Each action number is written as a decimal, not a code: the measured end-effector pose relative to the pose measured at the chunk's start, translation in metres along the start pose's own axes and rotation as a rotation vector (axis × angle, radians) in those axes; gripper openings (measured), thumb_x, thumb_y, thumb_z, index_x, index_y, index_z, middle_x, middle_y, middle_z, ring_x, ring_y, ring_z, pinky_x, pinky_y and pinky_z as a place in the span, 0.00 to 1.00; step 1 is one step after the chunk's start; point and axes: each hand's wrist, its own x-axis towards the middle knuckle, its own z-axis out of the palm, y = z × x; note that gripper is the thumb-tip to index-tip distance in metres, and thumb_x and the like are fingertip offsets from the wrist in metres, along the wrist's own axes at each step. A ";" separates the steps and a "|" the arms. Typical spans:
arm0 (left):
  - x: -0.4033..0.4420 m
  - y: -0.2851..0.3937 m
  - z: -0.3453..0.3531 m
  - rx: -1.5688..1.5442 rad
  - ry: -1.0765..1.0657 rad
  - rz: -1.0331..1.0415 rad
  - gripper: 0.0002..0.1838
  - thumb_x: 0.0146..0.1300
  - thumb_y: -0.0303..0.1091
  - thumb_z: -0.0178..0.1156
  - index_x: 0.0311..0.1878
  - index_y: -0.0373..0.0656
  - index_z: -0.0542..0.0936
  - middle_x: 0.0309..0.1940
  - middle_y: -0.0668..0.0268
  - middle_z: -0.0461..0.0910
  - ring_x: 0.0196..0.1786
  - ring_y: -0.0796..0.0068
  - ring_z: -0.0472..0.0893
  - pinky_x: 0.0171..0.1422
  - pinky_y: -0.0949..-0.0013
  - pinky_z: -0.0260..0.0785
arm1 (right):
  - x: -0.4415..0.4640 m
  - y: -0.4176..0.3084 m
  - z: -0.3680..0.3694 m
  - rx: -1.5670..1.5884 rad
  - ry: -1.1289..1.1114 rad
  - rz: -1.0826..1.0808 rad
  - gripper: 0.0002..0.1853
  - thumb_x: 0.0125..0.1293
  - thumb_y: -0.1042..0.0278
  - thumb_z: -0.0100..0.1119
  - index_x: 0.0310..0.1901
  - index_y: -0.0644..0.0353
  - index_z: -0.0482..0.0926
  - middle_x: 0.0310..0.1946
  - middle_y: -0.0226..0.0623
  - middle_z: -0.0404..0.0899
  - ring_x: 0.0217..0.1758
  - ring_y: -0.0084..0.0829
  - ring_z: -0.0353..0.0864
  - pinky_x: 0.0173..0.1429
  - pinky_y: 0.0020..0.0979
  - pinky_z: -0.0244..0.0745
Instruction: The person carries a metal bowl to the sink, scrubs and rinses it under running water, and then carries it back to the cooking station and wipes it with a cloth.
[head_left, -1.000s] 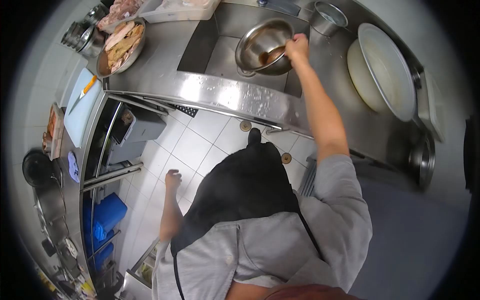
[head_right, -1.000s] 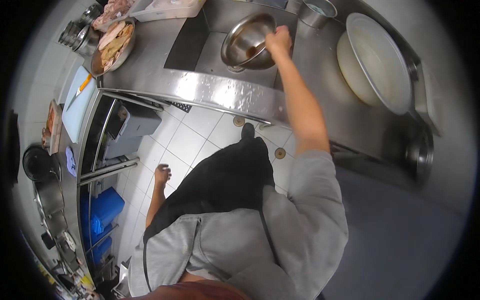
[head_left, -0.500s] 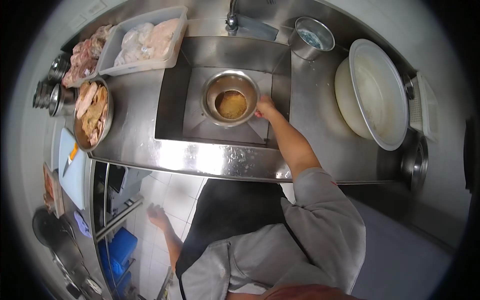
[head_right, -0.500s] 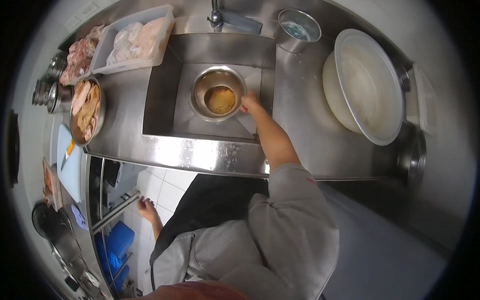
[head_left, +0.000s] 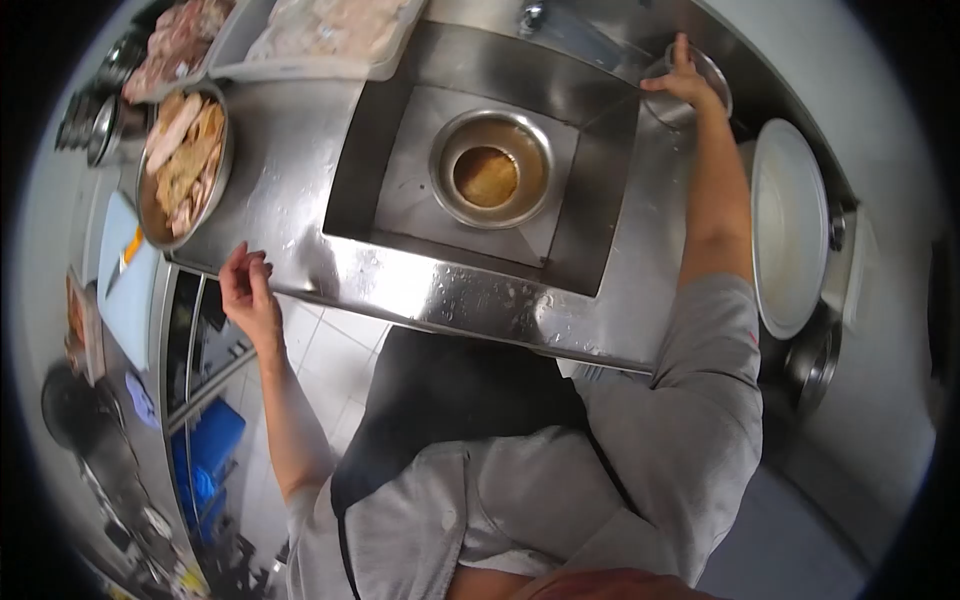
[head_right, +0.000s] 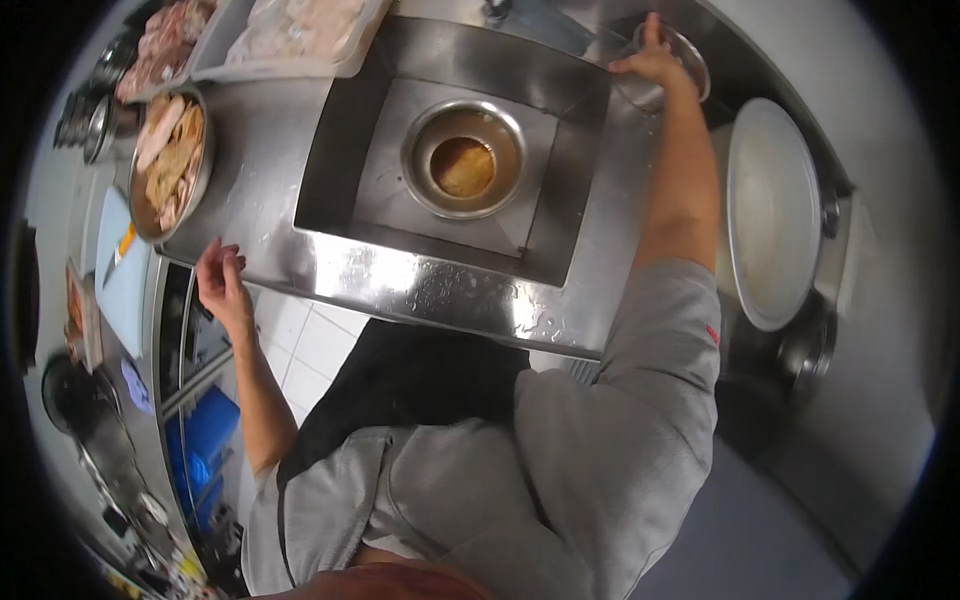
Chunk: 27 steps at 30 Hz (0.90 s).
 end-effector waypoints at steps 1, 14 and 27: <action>-0.007 0.003 0.004 0.013 -0.025 0.012 0.14 0.69 0.25 0.56 0.56 0.36 0.76 0.39 0.61 0.82 0.37 0.78 0.80 0.44 0.74 0.76 | -0.001 -0.002 -0.002 0.297 -0.048 -0.055 0.75 0.43 0.49 0.77 0.75 0.55 0.20 0.77 0.55 0.37 0.82 0.47 0.33 0.81 0.39 0.38; -0.027 0.018 0.028 -0.092 -0.096 -0.027 0.13 0.69 0.24 0.55 0.56 0.35 0.75 0.37 0.62 0.82 0.36 0.80 0.79 0.43 0.76 0.74 | -0.016 -0.002 -0.020 0.005 -0.386 0.093 0.34 0.49 0.62 0.62 0.61 0.67 0.72 0.55 0.50 0.78 0.66 0.44 0.72 0.67 0.37 0.65; -0.020 0.030 0.066 -0.072 -0.324 -0.024 0.16 0.68 0.25 0.57 0.58 0.37 0.75 0.35 0.65 0.81 0.37 0.82 0.78 0.43 0.77 0.72 | -0.099 -0.158 0.041 -0.005 0.368 -0.355 0.19 0.68 0.60 0.52 0.50 0.69 0.78 0.51 0.50 0.79 0.54 0.53 0.76 0.61 0.46 0.71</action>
